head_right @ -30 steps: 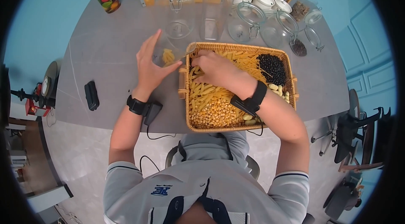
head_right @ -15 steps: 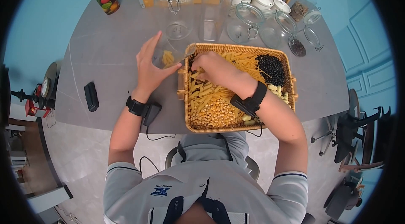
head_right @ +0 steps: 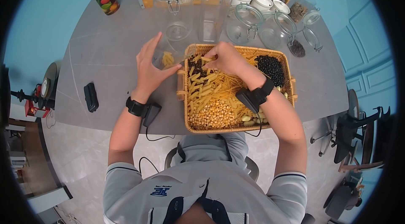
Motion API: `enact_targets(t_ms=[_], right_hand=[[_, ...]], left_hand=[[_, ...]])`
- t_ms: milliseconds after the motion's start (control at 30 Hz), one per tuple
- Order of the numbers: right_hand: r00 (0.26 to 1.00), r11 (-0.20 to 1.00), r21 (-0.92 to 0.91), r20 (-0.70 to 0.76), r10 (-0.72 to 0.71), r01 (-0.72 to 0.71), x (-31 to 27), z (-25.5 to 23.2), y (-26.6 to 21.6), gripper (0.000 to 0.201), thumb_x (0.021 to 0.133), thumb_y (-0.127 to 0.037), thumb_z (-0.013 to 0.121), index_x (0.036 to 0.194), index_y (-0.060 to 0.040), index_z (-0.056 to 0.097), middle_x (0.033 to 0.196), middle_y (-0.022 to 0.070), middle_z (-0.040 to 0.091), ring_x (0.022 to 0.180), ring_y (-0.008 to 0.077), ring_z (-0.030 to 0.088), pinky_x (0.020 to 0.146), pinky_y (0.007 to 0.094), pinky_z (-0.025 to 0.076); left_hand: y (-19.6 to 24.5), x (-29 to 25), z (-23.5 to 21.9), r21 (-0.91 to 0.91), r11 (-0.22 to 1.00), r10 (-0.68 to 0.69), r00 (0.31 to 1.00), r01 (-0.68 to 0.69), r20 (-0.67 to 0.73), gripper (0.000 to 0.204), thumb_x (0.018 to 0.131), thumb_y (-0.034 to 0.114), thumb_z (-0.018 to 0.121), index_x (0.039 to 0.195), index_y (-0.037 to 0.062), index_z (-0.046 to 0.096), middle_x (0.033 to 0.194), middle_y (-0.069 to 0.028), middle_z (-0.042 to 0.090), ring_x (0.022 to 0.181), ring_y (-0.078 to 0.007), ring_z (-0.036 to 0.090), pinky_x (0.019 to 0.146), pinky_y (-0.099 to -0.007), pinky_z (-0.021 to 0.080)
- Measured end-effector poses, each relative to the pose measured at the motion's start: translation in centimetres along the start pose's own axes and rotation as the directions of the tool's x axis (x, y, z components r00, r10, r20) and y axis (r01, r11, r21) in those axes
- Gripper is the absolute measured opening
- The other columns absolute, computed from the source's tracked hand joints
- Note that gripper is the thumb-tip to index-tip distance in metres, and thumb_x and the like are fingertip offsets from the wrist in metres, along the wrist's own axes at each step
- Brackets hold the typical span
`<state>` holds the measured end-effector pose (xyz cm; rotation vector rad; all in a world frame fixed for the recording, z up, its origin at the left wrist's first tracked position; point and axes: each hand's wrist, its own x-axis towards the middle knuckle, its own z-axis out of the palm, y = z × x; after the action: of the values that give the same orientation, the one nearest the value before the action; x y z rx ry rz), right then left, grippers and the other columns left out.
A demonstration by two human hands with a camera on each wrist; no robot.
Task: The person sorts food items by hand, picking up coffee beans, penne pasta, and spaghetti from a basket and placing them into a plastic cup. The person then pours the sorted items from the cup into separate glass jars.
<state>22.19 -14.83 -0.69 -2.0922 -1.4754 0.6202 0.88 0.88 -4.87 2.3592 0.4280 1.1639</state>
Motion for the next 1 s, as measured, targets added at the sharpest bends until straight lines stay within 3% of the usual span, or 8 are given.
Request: enact_targets(t_ms=[133, 233, 400, 500, 600, 733, 933, 1000], right_hand=[[0.998, 0.999, 0.013, -0.048, 0.044, -0.044, -0.2, -0.6, -0.4, 0.030, 0.079, -0.009, 0.083, 0.107, -0.0015, 0.076, 0.090, 0.0185, 0.075, 0.079, 0.0228, 0.071, 0.075, 0.0331, 0.054], [0.981, 0.969, 0.198, -0.096, 0.166, -0.144, 0.3, -1.7, 0.4, 0.027, 0.082, -0.009, 0.082, 0.107, 0.0002, 0.076, 0.084, 0.0141, 0.076, 0.077, 0.0145, 0.069, 0.073, 0.0297, 0.054], [0.970, 0.767, 0.632, -0.236, 0.055, 0.110, 1.2, -5.0, -1.1, 0.028, 0.086, -0.010, 0.078, 0.110, 0.0041, 0.074, 0.093, 0.0083, 0.076, 0.077, 0.0113, 0.067, 0.072, 0.0255, 0.054], [0.972, 0.782, 0.612, -0.235, 0.033, 0.121, 1.9, -4.7, -4.1, 0.028, 0.087, -0.008, 0.078, 0.112, 0.0034, 0.074, 0.094, 0.0066, 0.076, 0.082, 0.0123, 0.069, 0.079, 0.0253, 0.056], [0.973, 0.940, 0.301, -0.206, -0.101, 0.161, 2.8, -2.5, -6.1, 0.027, 0.086, -0.008, 0.078, 0.112, 0.0023, 0.074, 0.092, 0.0082, 0.076, 0.077, 0.0120, 0.069, 0.074, 0.0259, 0.056], [0.963, 0.963, 0.142, -0.174, -0.204, 0.230, 3.1, 0.0, -7.2, 0.026, 0.081, -0.008, 0.078, 0.106, -0.0041, 0.077, 0.088, 0.0181, 0.074, 0.077, 0.0264, 0.070, 0.074, 0.0346, 0.055], [0.917, 0.920, -0.069, -0.079, -0.390, 0.386, 3.5, 0.3, -6.4, 0.028, 0.079, -0.003, 0.077, 0.106, -0.0027, 0.076, 0.094, 0.0189, 0.073, 0.085, 0.0364, 0.070, 0.077, 0.0388, 0.056], [0.938, 0.935, -0.087, -0.012, -0.347, 0.345, 3.4, 0.0, -6.7, 0.030, 0.079, -0.003, 0.077, 0.109, -0.0043, 0.075, 0.094, 0.0168, 0.074, 0.083, 0.0264, 0.071, 0.075, 0.0347, 0.055]], left_hand=[[0.0, -0.1, 0.0, 0.001, 1.000, 0.000, 1.000, 0.000, 0.002, 0.099, 0.062, 0.029, 0.094, 0.149, 0.0158, 0.048, 0.139, -0.0058, 0.057, 0.127, -0.0250, 0.052, 0.106, -0.0402, 0.033], [0.3, 0.0, -0.3, 0.041, 0.999, 0.011, 1.000, -0.012, 0.019, 0.098, 0.063, 0.028, 0.094, 0.149, 0.0132, 0.047, 0.138, -0.0107, 0.057, 0.127, -0.0287, 0.054, 0.106, -0.0421, 0.037], [0.3, 0.1, -0.4, 0.037, 0.999, 0.013, 1.000, -0.014, 0.025, 0.098, 0.064, 0.029, 0.094, 0.149, 0.0131, 0.047, 0.139, -0.0108, 0.057, 0.127, -0.0284, 0.053, 0.107, -0.0419, 0.037], [0.3, 0.1, -0.2, 0.017, 1.000, 0.005, 1.000, -0.005, 0.017, 0.098, 0.063, 0.030, 0.094, 0.148, 0.0147, 0.048, 0.139, -0.0079, 0.057, 0.128, -0.0261, 0.052, 0.106, -0.0406, 0.034], [0.4, 0.1, -0.3, 0.021, 1.000, 0.006, 1.000, -0.006, 0.024, 0.098, 0.063, 0.030, 0.094, 0.149, 0.0139, 0.048, 0.139, -0.0096, 0.056, 0.128, -0.0276, 0.052, 0.107, -0.0412, 0.035], [0.5, 0.1, -0.5, 0.028, 1.000, -0.001, 0.999, 0.000, 0.032, 0.099, 0.064, 0.031, 0.094, 0.149, 0.0131, 0.047, 0.140, -0.0112, 0.056, 0.129, -0.0292, 0.052, 0.108, -0.0419, 0.035], [0.7, 0.0, -0.5, 0.065, 0.997, 0.045, 0.999, -0.046, 0.027, 0.097, 0.064, 0.032, 0.093, 0.148, 0.0133, 0.049, 0.141, -0.0100, 0.056, 0.130, -0.0279, 0.051, 0.109, -0.0410, 0.033], [0.5, 0.0, -0.4, 0.068, 0.996, 0.052, 0.998, -0.054, 0.028, 0.098, 0.063, 0.032, 0.094, 0.148, 0.0131, 0.049, 0.141, -0.0097, 0.056, 0.130, -0.0276, 0.051, 0.109, -0.0409, 0.033]])
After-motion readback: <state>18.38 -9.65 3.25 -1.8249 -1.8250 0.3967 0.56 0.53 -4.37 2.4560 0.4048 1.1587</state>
